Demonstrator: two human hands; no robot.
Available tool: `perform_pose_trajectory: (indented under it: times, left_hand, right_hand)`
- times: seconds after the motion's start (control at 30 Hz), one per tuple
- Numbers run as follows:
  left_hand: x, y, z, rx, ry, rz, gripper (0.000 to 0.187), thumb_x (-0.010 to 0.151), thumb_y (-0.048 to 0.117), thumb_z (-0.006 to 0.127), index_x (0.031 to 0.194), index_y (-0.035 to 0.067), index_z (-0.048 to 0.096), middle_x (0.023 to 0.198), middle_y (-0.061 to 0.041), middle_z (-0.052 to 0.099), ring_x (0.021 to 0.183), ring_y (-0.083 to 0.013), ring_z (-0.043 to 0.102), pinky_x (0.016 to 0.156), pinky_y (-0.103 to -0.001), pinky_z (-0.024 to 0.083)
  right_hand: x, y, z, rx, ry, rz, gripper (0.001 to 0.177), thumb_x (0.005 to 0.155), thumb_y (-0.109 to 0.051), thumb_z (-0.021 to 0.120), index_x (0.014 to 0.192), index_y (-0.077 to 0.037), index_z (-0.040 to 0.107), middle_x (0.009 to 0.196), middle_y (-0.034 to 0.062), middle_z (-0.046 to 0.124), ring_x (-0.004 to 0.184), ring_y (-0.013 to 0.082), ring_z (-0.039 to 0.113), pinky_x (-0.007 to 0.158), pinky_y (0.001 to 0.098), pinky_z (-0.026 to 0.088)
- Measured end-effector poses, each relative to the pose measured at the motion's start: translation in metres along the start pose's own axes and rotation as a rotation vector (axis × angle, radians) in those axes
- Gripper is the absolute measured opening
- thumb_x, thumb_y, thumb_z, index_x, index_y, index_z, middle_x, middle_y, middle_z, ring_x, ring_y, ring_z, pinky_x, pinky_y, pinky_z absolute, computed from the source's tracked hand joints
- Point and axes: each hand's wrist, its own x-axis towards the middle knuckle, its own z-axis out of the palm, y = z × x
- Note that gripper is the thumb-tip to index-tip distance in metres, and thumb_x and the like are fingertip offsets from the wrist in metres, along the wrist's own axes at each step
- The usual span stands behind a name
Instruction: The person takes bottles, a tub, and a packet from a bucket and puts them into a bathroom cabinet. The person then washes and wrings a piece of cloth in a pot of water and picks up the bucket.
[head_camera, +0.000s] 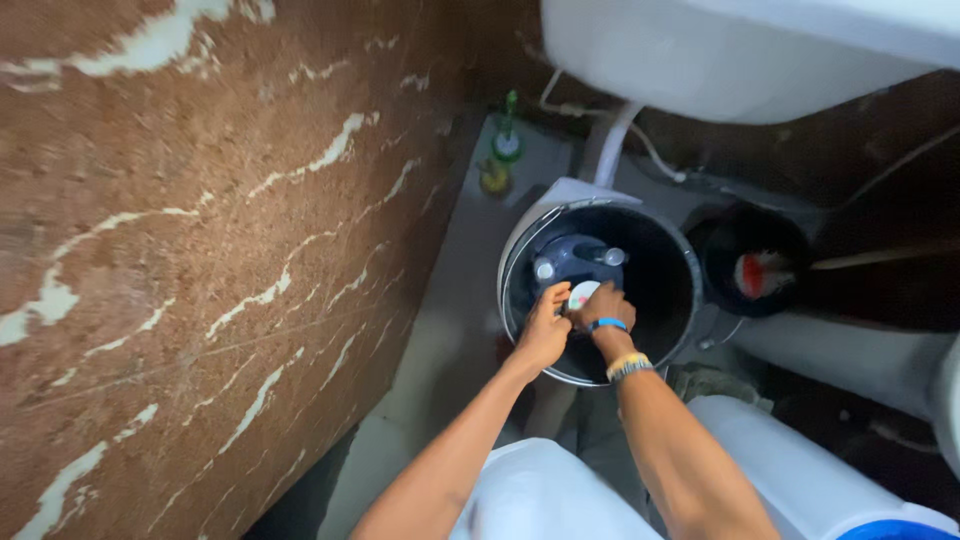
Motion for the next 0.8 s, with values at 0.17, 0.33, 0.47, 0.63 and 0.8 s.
perform_pose_trajectory:
  times: [0.17, 0.33, 0.47, 0.63, 0.8]
  left_hand:
    - [-0.011, 0.044, -0.010, 0.181, -0.053, 0.209, 0.083, 0.072, -0.012, 0.061, 0.150, 0.006, 0.040, 0.148, -0.019, 0.049, 0.141, -0.0329, 0.047, 0.114, -0.040, 0.041]
    - [-0.030, 0.117, -0.003, 0.419, -0.233, 0.416, 0.107, 0.061, -0.008, 0.074, 0.157, 0.002, 0.028, 0.151, -0.023, 0.040, 0.144, -0.0406, 0.037, 0.119, -0.044, 0.033]
    - [-0.040, 0.175, 0.029, 0.422, -0.363, 0.589, 0.119, 0.060, 0.006, 0.085, 0.161, 0.000, 0.022, 0.154, -0.023, 0.039, 0.144, -0.0409, 0.036, 0.120, -0.044, 0.031]
    - [-0.058, 0.225, 0.077, 0.112, -0.359, 0.650, 0.120, 0.066, 0.018, 0.087, 0.163, -0.001, 0.019, 0.153, -0.020, 0.048, 0.140, -0.0336, 0.049, 0.119, -0.040, 0.037]
    - [-0.076, 0.277, 0.119, 0.086, -0.277, 0.800, 0.101, 0.072, 0.017, 0.093, 0.156, -0.003, 0.042, 0.144, -0.019, 0.061, 0.132, -0.0284, 0.062, 0.113, -0.039, 0.048]
  right_hand:
    - [-0.077, 0.007, -0.078, 0.008, 0.115, -0.206, 0.088, 0.057, -0.044, 0.093, 0.125, -0.002, 0.057, 0.123, 0.0210, 0.064, 0.105, 0.0389, 0.069, 0.090, 0.0472, 0.057]
    - [-0.138, 0.032, -0.162, 0.293, 0.391, -0.484, 0.062, 0.063, -0.033, 0.085, 0.114, -0.005, 0.064, 0.107, 0.0209, 0.069, 0.100, 0.0422, 0.067, 0.083, 0.0518, 0.054]
    - [-0.176, 0.055, -0.228, 0.375, 0.480, -0.494, 0.066, 0.062, -0.035, 0.085, 0.116, -0.003, 0.064, 0.109, 0.0203, 0.071, 0.100, 0.0411, 0.068, 0.083, 0.0509, 0.054]
    - [-0.210, 0.089, -0.283, 0.519, 0.565, -0.478, 0.085, 0.061, -0.038, 0.087, 0.131, -0.001, 0.055, 0.109, 0.0231, 0.071, 0.100, 0.0396, 0.069, 0.085, 0.0466, 0.054]
    - [-0.240, 0.135, -0.323, 0.638, 0.665, -0.427, 0.092, 0.061, -0.042, 0.088, 0.136, -0.001, 0.053, 0.114, 0.0219, 0.068, 0.105, 0.0351, 0.068, 0.087, 0.0439, 0.054]
